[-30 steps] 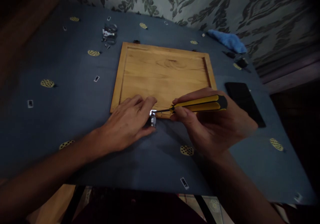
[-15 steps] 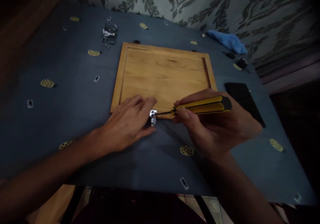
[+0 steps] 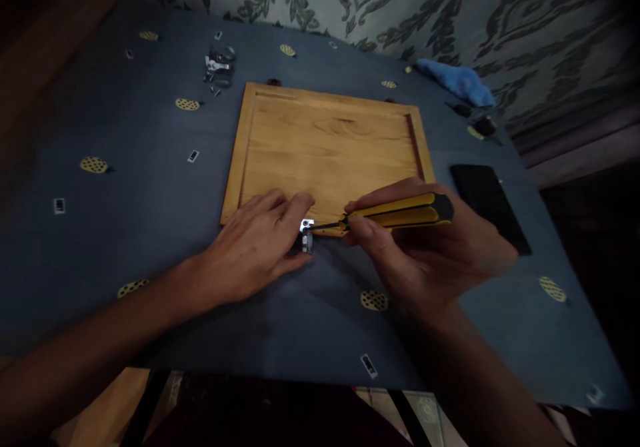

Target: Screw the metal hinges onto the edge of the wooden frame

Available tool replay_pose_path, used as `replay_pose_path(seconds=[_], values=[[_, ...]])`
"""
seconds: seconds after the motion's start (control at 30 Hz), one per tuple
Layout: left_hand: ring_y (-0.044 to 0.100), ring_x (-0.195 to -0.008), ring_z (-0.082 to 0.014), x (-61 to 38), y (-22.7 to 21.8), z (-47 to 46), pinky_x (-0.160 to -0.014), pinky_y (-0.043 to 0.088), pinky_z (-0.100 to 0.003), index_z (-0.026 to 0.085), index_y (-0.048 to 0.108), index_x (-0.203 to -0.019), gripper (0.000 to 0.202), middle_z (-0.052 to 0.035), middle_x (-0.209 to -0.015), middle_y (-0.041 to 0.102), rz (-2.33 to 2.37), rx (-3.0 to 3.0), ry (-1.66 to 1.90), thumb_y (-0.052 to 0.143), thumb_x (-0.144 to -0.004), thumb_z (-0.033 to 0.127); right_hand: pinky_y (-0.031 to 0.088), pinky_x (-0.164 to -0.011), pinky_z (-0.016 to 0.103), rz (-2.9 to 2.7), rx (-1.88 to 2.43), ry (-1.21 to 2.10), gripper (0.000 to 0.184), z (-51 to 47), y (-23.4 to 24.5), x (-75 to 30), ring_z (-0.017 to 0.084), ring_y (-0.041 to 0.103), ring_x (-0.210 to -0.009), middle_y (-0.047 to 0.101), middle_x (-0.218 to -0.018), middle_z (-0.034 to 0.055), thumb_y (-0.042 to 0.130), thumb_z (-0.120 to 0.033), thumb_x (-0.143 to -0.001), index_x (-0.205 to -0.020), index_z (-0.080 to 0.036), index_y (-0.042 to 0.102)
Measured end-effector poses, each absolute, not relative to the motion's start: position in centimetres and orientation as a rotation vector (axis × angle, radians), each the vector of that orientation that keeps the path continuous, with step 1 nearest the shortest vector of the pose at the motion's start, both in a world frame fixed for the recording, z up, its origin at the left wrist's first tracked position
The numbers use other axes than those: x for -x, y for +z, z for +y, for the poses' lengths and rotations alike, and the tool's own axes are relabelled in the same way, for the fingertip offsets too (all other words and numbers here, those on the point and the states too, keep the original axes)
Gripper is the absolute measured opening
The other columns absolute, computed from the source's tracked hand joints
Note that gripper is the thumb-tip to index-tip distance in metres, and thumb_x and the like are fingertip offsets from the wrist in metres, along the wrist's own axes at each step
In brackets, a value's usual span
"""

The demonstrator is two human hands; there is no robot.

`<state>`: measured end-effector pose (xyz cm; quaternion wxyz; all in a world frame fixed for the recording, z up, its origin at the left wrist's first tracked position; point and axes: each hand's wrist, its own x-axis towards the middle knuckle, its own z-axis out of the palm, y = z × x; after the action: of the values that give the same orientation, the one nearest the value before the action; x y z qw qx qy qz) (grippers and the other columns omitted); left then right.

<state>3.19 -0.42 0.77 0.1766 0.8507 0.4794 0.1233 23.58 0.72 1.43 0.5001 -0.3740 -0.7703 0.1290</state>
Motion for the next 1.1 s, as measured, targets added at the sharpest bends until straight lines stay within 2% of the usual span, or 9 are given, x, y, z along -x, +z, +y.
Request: replay_pose_path(seconds=[0.37,0.83,0.97,1.1], values=[[0.067,-0.113,-0.0319,-3.25,1.0,-0.38,-0.092,0.056,-0.043,0.017,0.05,-0.133,0.054,-0.0111,-0.116,0.071,1.363,-2.403,0.308,0.08,-0.09,0.03,0.055,-0.059,0.031,-1.914,0.926,0.303,0.019,0.5,1.68,-23.7,0.016,0.072,-0.066,0.077,-0.082,-0.0028,0.086,-0.033,-0.088,-0.099,-0.027,0.072],[0.067,-0.111,-0.0313,-3.07,0.68,-0.3,-0.091,0.057,-0.044,0.02,0.05,-0.133,0.052,-0.0096,-0.115,0.071,1.352,-2.382,0.348,0.077,-0.091,0.034,0.049,-0.05,0.032,-1.937,0.918,0.204,0.018,0.24,2.07,-22.94,0.016,0.068,-0.06,0.073,-0.075,-0.0019,0.087,-0.035,-0.087,-0.086,-0.028,0.07],[0.067,-0.111,-0.0309,-3.02,0.61,-0.3,-0.093,0.056,-0.044,0.02,0.05,-0.133,0.05,-0.0093,-0.114,0.071,1.344,-2.394,0.358,0.076,-0.092,0.035,0.051,-0.052,0.032,-1.935,0.881,0.234,0.019,0.39,1.95,-23.07,0.017,0.068,-0.061,0.073,-0.075,-0.002,0.088,-0.034,-0.086,-0.086,-0.028,0.07],[0.067,-0.113,-0.0312,-3.09,0.74,-0.29,-0.093,0.056,-0.044,0.019,0.051,-0.134,0.053,-0.0105,-0.116,0.071,1.358,-2.389,0.325,0.078,-0.09,0.032,0.054,-0.056,0.033,-1.915,0.898,0.332,0.021,0.49,1.66,-23.36,0.017,0.069,-0.065,0.075,-0.081,-0.0025,0.088,-0.036,-0.086,-0.095,-0.028,0.07]])
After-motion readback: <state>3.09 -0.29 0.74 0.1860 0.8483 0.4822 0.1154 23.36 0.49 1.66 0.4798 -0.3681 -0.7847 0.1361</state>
